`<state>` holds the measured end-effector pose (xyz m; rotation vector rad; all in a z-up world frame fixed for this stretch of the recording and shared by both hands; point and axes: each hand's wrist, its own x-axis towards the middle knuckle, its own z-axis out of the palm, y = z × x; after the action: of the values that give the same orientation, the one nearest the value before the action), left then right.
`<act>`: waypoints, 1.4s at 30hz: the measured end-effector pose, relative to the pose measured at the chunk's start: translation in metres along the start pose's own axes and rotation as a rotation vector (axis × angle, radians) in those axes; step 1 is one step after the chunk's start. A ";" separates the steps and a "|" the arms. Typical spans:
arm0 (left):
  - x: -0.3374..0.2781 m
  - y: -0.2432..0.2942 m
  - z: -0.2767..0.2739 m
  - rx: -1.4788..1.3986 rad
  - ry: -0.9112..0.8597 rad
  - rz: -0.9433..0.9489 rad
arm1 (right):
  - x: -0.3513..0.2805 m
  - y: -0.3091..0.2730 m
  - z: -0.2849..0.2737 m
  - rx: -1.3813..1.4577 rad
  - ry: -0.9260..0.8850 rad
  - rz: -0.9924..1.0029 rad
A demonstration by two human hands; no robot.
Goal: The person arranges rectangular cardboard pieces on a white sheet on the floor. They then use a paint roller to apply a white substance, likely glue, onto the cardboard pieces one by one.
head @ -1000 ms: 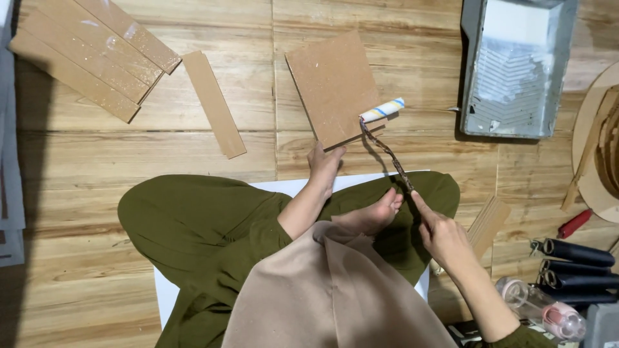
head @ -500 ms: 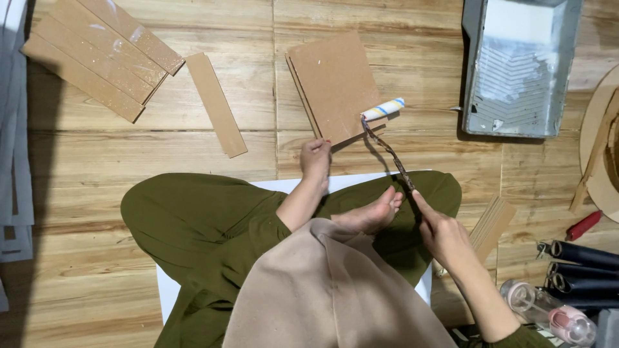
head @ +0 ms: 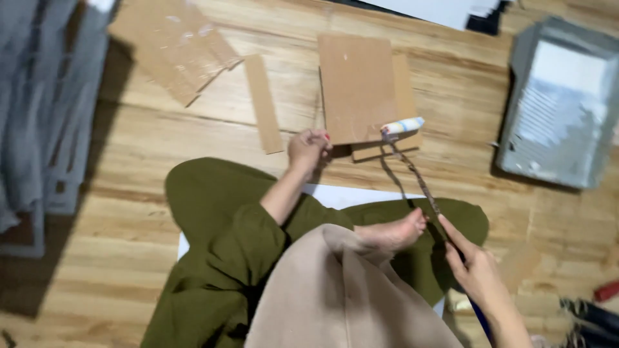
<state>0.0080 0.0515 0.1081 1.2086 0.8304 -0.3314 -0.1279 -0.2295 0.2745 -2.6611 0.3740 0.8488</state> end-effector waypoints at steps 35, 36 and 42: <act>0.203 0.245 -0.160 -0.382 0.532 0.253 | 0.050 -0.013 0.030 0.408 0.349 -0.154; 0.213 0.252 -0.159 -0.379 0.532 0.250 | 0.061 -0.013 0.027 0.407 0.348 -0.151; 0.378 0.231 -0.201 -0.569 0.557 0.377 | 0.089 0.007 0.013 0.314 0.320 -0.222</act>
<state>0.3299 0.3901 -0.0266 0.8884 1.0524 0.5463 -0.0673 -0.2443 0.2096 -2.4781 0.2544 0.2701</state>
